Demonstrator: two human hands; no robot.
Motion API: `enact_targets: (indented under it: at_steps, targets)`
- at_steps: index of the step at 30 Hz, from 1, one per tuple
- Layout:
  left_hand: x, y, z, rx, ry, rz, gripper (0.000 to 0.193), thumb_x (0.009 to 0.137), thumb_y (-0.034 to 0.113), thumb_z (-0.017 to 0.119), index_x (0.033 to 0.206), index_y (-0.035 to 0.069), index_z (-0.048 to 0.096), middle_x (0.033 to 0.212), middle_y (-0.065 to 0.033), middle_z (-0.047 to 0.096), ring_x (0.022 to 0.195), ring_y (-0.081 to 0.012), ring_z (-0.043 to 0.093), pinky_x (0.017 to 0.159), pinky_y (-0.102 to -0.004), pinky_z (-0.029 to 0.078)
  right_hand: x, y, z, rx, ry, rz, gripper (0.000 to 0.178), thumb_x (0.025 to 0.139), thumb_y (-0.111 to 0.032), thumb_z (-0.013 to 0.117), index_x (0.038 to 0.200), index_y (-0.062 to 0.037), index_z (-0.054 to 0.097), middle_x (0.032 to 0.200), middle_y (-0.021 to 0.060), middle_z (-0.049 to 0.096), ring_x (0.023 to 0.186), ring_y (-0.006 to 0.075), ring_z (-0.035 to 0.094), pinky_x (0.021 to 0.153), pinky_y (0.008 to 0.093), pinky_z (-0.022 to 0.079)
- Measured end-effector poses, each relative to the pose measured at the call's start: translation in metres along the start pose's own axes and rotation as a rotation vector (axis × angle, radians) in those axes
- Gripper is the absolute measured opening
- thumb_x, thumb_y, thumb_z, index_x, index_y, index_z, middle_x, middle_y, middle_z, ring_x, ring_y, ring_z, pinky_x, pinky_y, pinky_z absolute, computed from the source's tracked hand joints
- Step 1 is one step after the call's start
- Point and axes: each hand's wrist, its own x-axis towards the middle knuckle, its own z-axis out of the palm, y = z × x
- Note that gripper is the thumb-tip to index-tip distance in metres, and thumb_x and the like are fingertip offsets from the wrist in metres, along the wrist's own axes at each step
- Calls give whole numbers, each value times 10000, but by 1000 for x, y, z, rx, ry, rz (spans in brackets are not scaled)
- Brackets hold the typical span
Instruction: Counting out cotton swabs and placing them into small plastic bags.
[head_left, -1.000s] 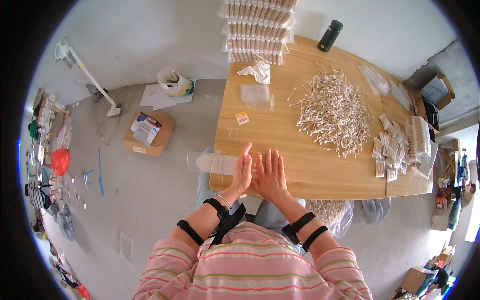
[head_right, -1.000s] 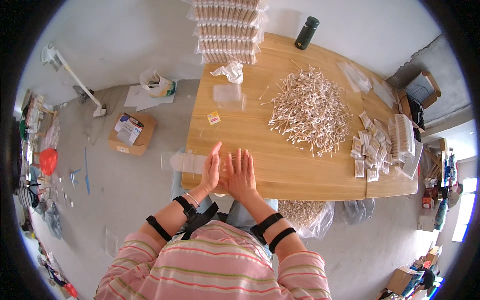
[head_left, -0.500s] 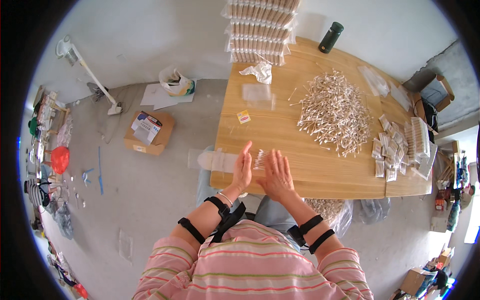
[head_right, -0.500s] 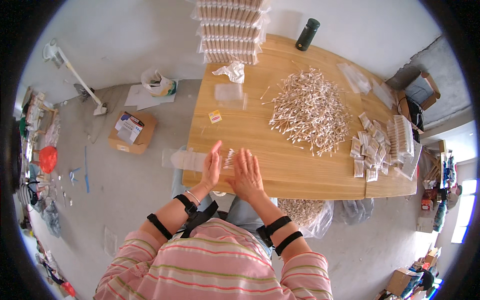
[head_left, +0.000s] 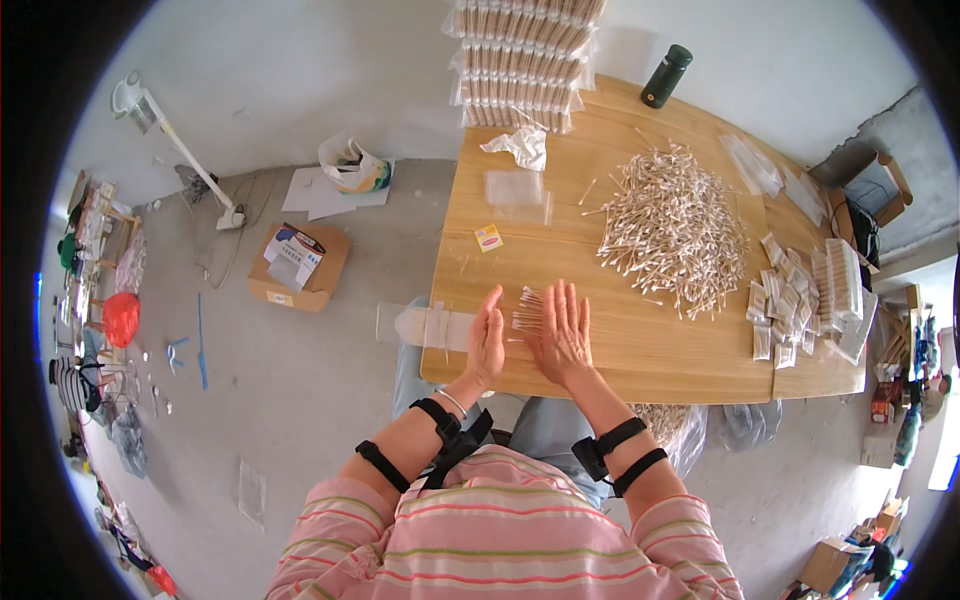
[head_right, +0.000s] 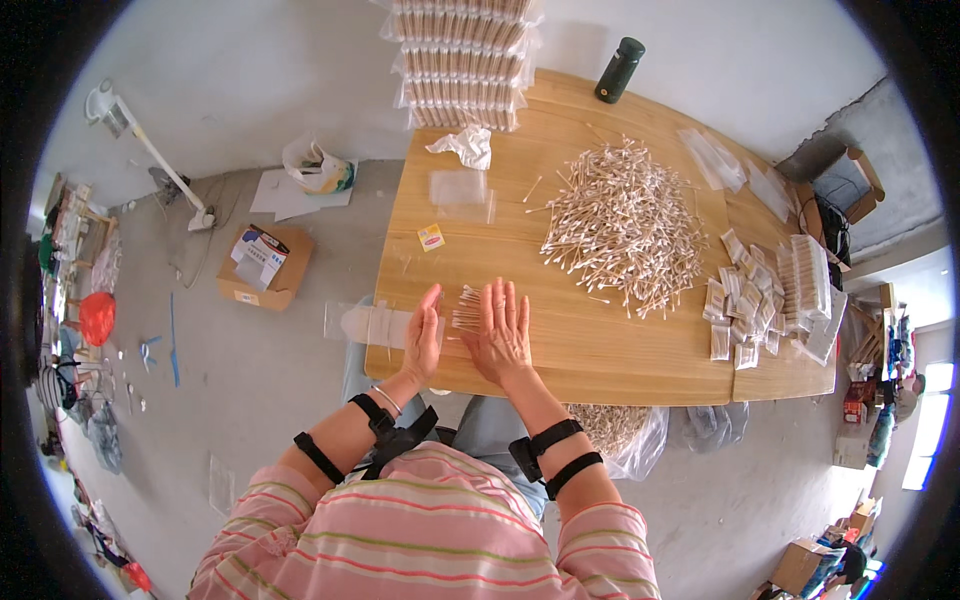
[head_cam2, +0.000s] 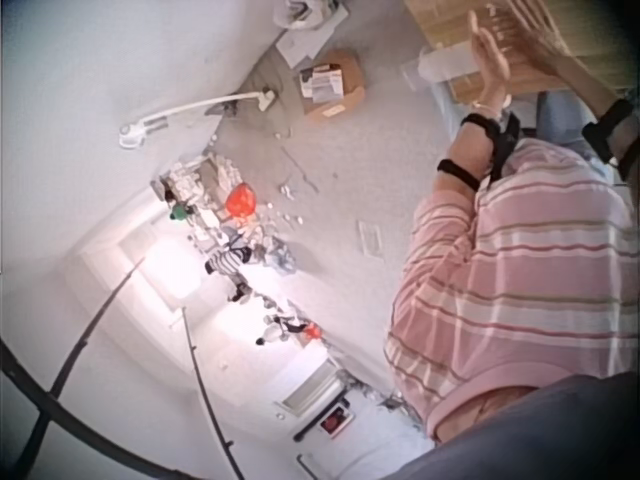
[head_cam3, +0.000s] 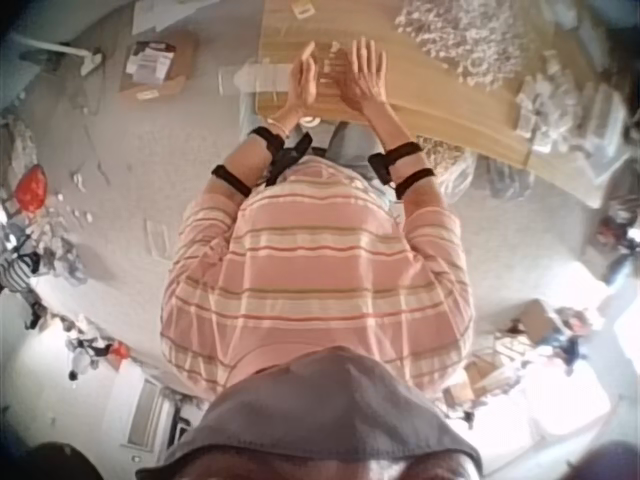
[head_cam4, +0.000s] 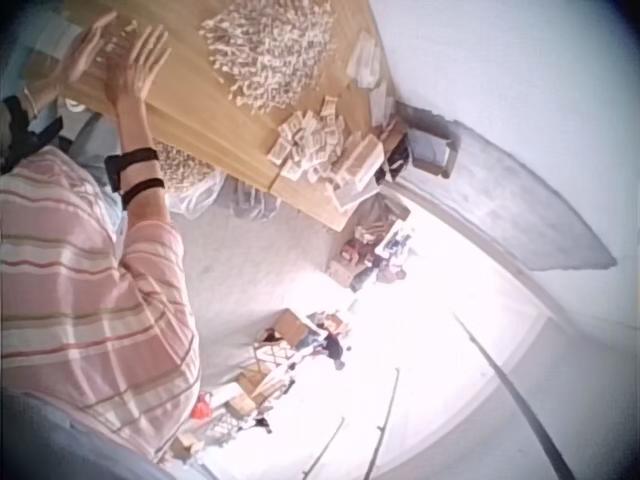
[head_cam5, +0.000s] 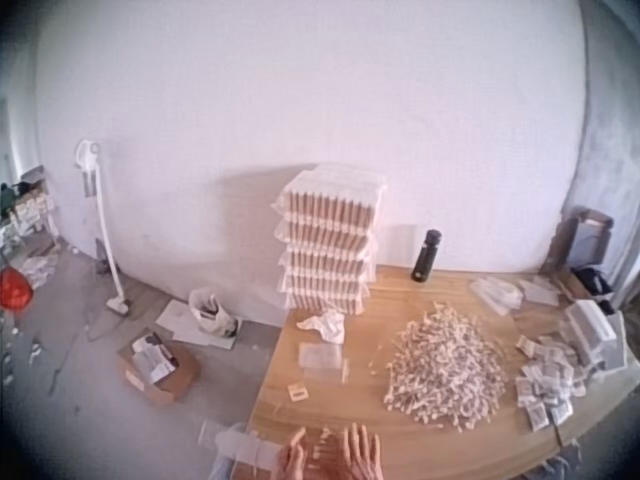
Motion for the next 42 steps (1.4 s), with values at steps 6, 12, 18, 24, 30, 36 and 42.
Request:
enact_targets:
  at_steps: [6, 12, 18, 24, 30, 36, 42]
  targets:
    - [7, -2, 7, -50, 30, 4, 541, 1034, 350, 346, 1415, -35, 356, 1435, -196, 415, 1331, -246, 394, 1097, -341, 292, 5, 1, 7, -16, -2, -12, 742, 888, -341, 565, 1487, -60, 230, 1559, 189, 148, 1451, 361, 103, 1155, 542, 83]
    - [5, -6, 6, -31, 24, 38, 541, 1033, 348, 353, 1420, -30, 350, 1443, -190, 407, 1343, -253, 376, 1106, -344, 281, -8, -8, 6, -19, 59, -6, 767, 882, -433, 567, 1489, -91, 245, 1564, 163, 156, 1456, 324, 115, 1160, 533, 68]
    - [7, 5, 6, -14, -46, 22, 545, 1031, 354, 353, 1421, -27, 349, 1450, -175, 405, 1354, -258, 365, 1109, -348, 277, -8, -12, 2, -113, -89, -68, 842, 865, -528, 545, 1484, -49, 234, 1565, 155, 166, 1464, 295, 102, 1178, 476, 38]
    - [1, -3, 4, 70, -29, 50, 564, 1027, 375, 352, 1422, -27, 346, 1452, -188, 401, 1355, -275, 366, 1107, -355, 278, -23, -15, 3, -146, -81, -104, 866, 850, -578, 530, 1484, -60, 247, 1564, 153, 174, 1460, 303, 120, 1176, 480, 62]
    - [0, -2, 8, 16, 11, 3, 577, 1026, 389, 344, 1421, -32, 344, 1450, -199, 399, 1362, -288, 357, 1114, -363, 269, -24, -16, 3, -147, -55, -128, 819, 867, -532, 539, 1473, -50, 272, 1552, 179, 198, 1456, 320, 130, 1166, 509, 82]
    - [-4, 1, 10, 99, -25, 46, 603, 1026, 414, 328, 1426, -37, 329, 1468, -206, 368, 1388, -297, 312, 1135, -365, 230, -9, 16, 17, 683, 383, 45, 623, 935, -184, 516, 1467, -9, 243, 1545, 232, 160, 1444, 369, 137, 1174, 456, 116]
    - [-5, -8, 21, 161, -81, 73, 617, 1026, 428, 303, 1436, -33, 303, 1491, -217, 320, 1411, -318, 261, 1147, -383, 203, 2, -10, 33, 1092, 520, 69, 552, 998, -171, 421, 1473, 16, 210, 1554, 225, 155, 1452, 338, 121, 1167, 405, 119]
